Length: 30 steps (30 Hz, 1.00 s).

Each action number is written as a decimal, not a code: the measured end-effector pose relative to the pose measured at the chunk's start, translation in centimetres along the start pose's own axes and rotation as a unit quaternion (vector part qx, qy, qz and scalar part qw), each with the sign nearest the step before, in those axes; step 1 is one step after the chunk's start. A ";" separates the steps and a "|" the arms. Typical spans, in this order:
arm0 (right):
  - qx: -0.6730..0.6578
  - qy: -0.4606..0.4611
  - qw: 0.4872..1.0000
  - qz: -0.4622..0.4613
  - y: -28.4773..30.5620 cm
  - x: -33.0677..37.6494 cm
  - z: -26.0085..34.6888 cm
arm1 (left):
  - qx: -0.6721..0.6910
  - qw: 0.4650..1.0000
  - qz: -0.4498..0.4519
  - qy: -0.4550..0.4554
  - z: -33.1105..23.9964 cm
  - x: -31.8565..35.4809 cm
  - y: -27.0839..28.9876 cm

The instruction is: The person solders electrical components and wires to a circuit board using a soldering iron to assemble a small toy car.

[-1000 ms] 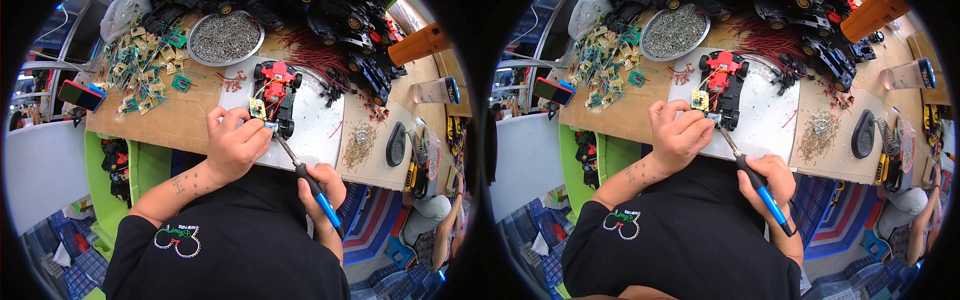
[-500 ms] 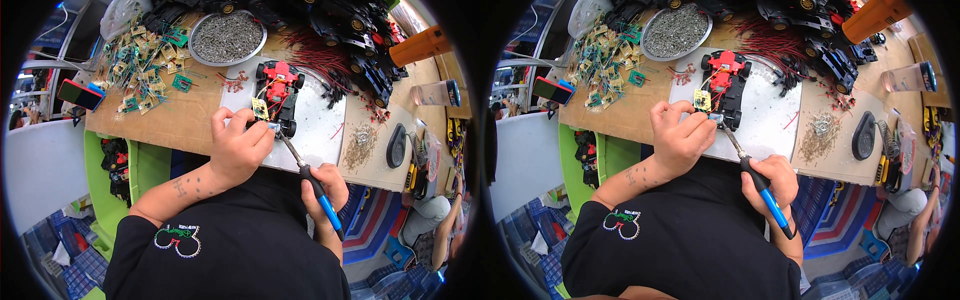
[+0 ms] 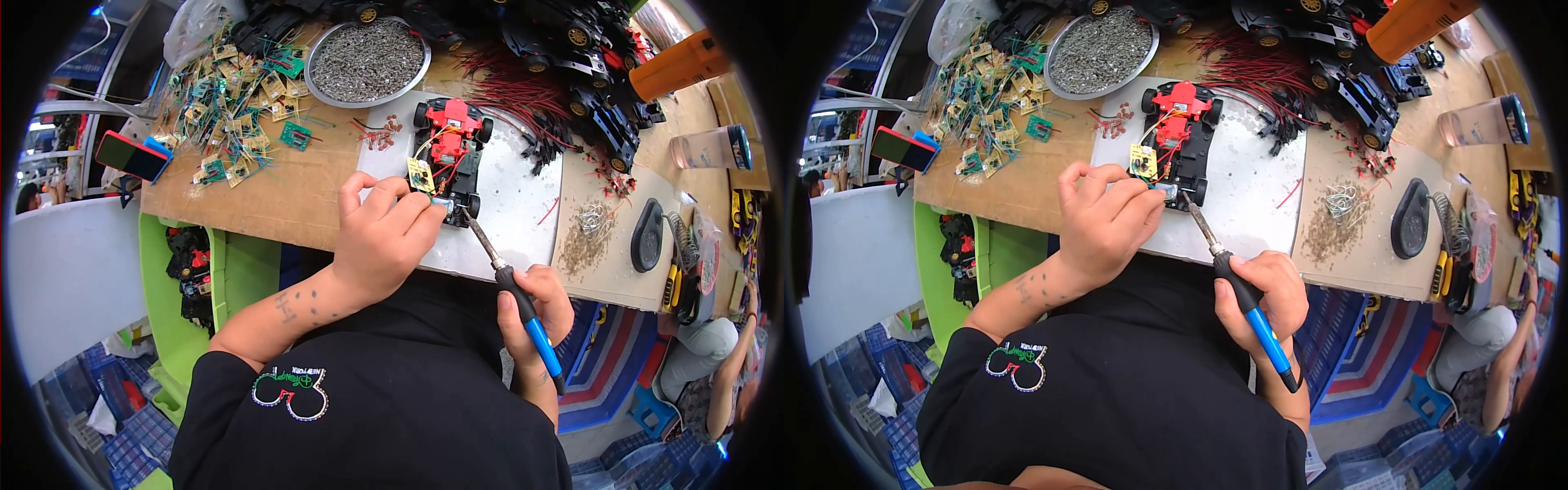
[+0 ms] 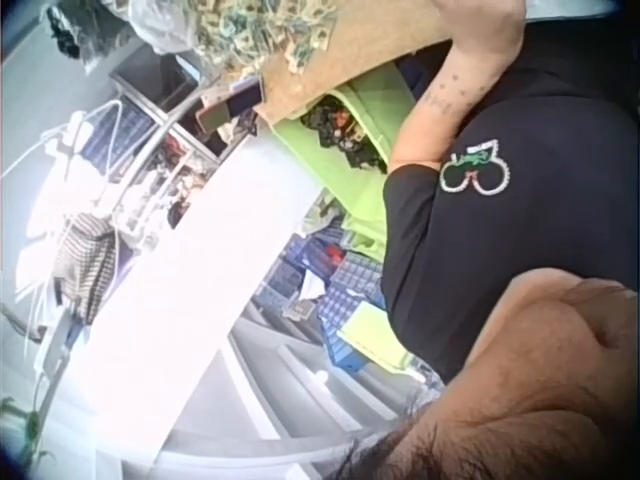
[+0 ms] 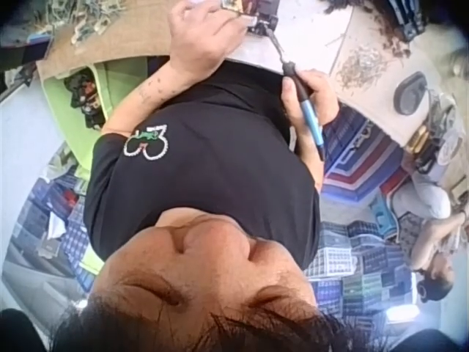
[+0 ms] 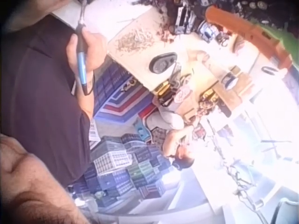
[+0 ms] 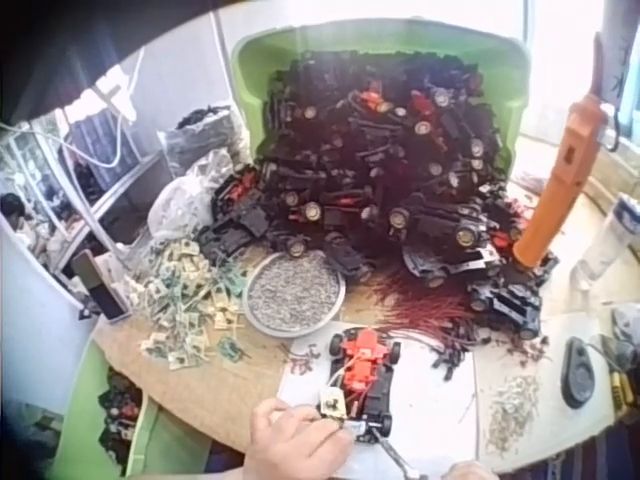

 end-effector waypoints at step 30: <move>-0.002 -0.024 1.000 -0.007 -0.2 -0.2 -0.4 | -0.083 0.986 -0.105 -0.103 0.1 1.4 -0.3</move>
Point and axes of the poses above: each hand's wrist, its own x-axis away from the middle knuckle, its own y-axis out of the back of the hand, z = x × y, the point moved 6 cm from there along -x, towards the middle knuckle, and after that the axes turned 12 degrees about -x, right-handed, at the moved point
